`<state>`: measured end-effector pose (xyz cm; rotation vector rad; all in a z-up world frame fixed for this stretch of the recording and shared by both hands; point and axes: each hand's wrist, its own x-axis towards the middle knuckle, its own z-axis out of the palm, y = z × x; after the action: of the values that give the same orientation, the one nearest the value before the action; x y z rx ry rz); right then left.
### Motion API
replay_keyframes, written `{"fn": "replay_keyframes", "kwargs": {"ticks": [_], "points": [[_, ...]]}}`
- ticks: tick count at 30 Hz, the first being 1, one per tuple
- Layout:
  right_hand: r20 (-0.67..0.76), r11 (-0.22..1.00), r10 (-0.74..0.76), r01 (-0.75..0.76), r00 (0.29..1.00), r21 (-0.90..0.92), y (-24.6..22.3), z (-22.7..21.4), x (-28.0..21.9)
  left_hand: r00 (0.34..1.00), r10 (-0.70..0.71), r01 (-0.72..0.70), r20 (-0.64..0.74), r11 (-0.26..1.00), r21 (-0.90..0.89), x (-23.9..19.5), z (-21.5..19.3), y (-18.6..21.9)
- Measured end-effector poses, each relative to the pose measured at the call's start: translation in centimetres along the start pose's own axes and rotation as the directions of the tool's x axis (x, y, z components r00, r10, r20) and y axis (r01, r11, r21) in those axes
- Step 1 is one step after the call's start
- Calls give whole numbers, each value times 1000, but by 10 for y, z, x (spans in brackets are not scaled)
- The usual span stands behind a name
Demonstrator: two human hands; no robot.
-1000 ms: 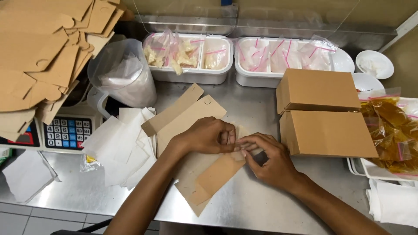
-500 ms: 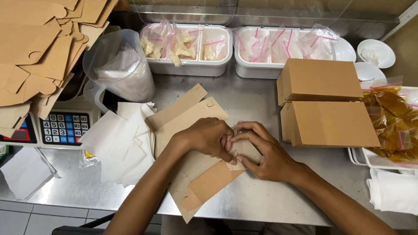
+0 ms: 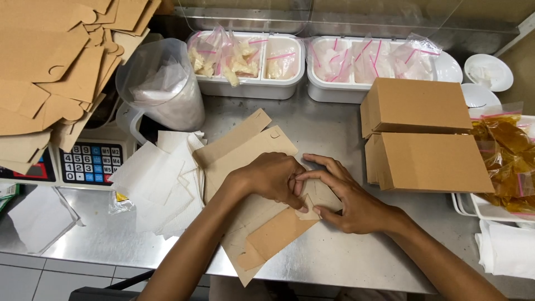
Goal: The person folds flat cardboard pieces into small boxes by hand. They crease the pre-scored lines, fold the side flaps, and tuck the tabs to form a finished box, then place it on a stack of completed boxes.
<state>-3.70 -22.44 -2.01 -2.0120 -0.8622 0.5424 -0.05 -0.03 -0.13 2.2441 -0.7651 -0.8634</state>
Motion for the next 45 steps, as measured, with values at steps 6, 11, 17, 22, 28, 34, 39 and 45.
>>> {"fn": "replay_keyframes", "kwargs": {"ticks": [6,11,17,22,28,34,39,45], "points": [[-165,998,-41,34,985,-47,24,17,5,1000,-3,4,-12,1000,8,0,0,1],[-257,995,-34,10,966,-95,26,26,7,1000,-5,5,2,1000,4,-1,1,1],[-142,998,-10,1,990,-63,8,11,1,999,-15,15,33,1000,-9,0,5,-6],[0,1000,19,-19,1000,-5,-7,1,-2,998,-25,25,53,1000,-11,1,5,-7],[69,999,37,-37,997,-4,-12,-2,-1,998,-11,12,54,1000,-18,0,0,-6],[-226,992,-63,36,972,-122,1,20,-1,997,-16,15,72,1000,17,3,-4,-13],[-263,831,-474,327,840,-450,-48,53,-10,991,-65,76,120,993,-86,5,-3,-19],[-153,763,-386,222,909,-607,-76,118,1,994,-61,65,86,997,-47,1,-2,-15]]}}
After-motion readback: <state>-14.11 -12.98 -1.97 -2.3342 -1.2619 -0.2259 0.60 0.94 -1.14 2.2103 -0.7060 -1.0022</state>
